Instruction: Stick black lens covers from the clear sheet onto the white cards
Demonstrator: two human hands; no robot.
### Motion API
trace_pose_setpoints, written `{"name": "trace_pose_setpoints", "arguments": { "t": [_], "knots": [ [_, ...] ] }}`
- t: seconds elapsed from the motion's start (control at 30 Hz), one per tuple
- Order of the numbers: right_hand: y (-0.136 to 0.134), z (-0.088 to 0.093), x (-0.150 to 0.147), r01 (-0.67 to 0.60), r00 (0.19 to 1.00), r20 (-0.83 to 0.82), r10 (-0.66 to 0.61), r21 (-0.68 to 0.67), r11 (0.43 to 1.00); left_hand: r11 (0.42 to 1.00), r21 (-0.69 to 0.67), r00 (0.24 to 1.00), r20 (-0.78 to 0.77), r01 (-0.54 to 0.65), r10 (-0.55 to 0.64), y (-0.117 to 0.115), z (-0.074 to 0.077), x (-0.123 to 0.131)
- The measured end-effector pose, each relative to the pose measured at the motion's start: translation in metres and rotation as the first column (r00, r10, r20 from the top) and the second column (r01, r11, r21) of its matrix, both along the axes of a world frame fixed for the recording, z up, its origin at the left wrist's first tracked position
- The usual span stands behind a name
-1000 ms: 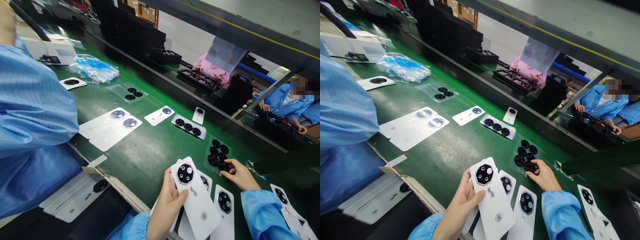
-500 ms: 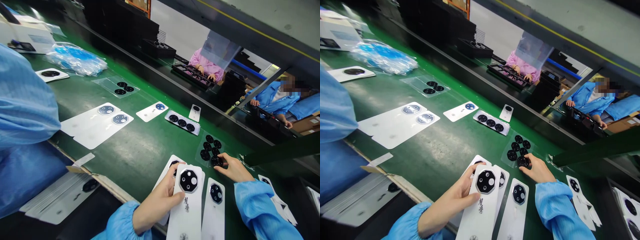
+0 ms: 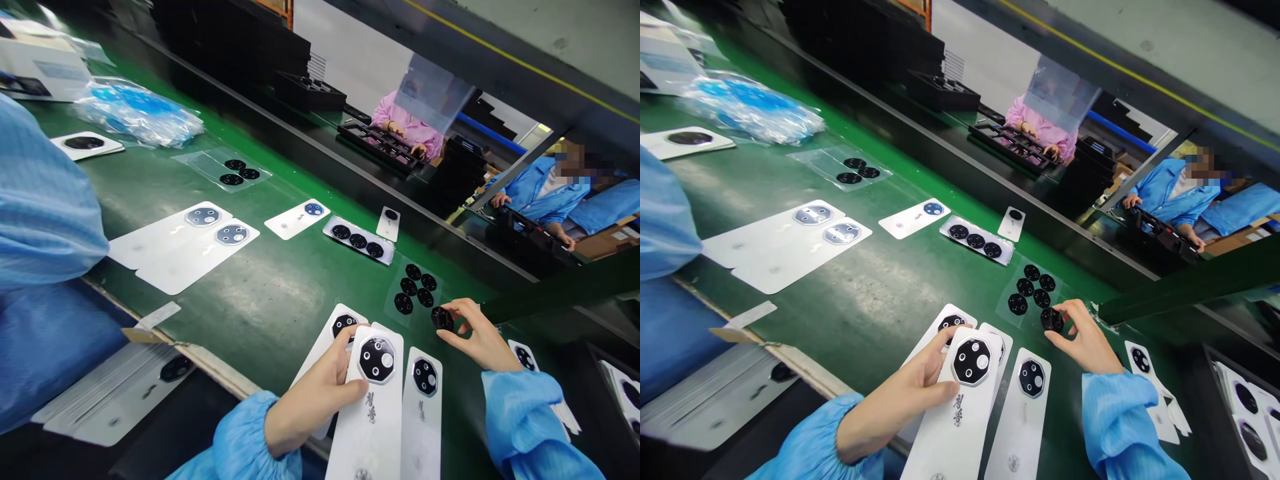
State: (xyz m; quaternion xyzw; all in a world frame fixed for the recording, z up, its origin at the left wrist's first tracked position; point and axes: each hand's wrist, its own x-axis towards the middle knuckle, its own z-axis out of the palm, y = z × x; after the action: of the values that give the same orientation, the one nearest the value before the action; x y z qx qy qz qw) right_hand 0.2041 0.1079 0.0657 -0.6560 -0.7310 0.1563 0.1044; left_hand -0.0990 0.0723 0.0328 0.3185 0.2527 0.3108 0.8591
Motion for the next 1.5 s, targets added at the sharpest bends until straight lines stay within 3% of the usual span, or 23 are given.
{"name": "trace_pose_setpoints", "arguments": {
  "t": [0.33,0.5,0.73,0.93,1.1,1.27,1.5],
  "knots": [
    [-0.044,0.020,-0.016,0.045,0.982,-0.186,-0.038,0.035,0.998,1.000,0.013,0.999,0.045,0.011,-0.012,-0.001,0.005,0.006],
    [-0.060,0.022,-0.025,0.062,0.976,-0.209,-0.060,0.004,0.998,0.999,0.015,0.999,0.038,0.032,-0.032,-0.002,0.008,0.008],
    [-0.075,0.026,-0.039,0.037,0.983,-0.183,-0.029,0.043,0.998,1.000,0.017,1.000,0.014,0.024,-0.024,-0.004,-0.001,0.011],
    [-0.080,0.028,-0.059,-0.018,0.992,-0.119,0.035,0.142,0.990,0.997,0.056,0.999,-0.002,0.050,-0.050,-0.004,-0.002,0.012],
    [-0.079,0.022,-0.088,-0.145,0.980,-0.104,0.170,0.207,0.967,0.990,0.116,0.997,-0.043,0.074,-0.070,-0.005,-0.004,0.015],
    [-0.076,0.015,-0.105,-0.206,0.966,-0.111,0.233,0.208,0.956,0.978,0.182,0.993,-0.074,0.101,-0.089,-0.007,-0.003,0.017],
    [-0.073,0.011,-0.106,-0.218,0.964,-0.120,0.239,0.164,0.962,0.968,0.218,0.986,-0.136,0.125,-0.096,-0.007,-0.001,0.016]
  ]
}}
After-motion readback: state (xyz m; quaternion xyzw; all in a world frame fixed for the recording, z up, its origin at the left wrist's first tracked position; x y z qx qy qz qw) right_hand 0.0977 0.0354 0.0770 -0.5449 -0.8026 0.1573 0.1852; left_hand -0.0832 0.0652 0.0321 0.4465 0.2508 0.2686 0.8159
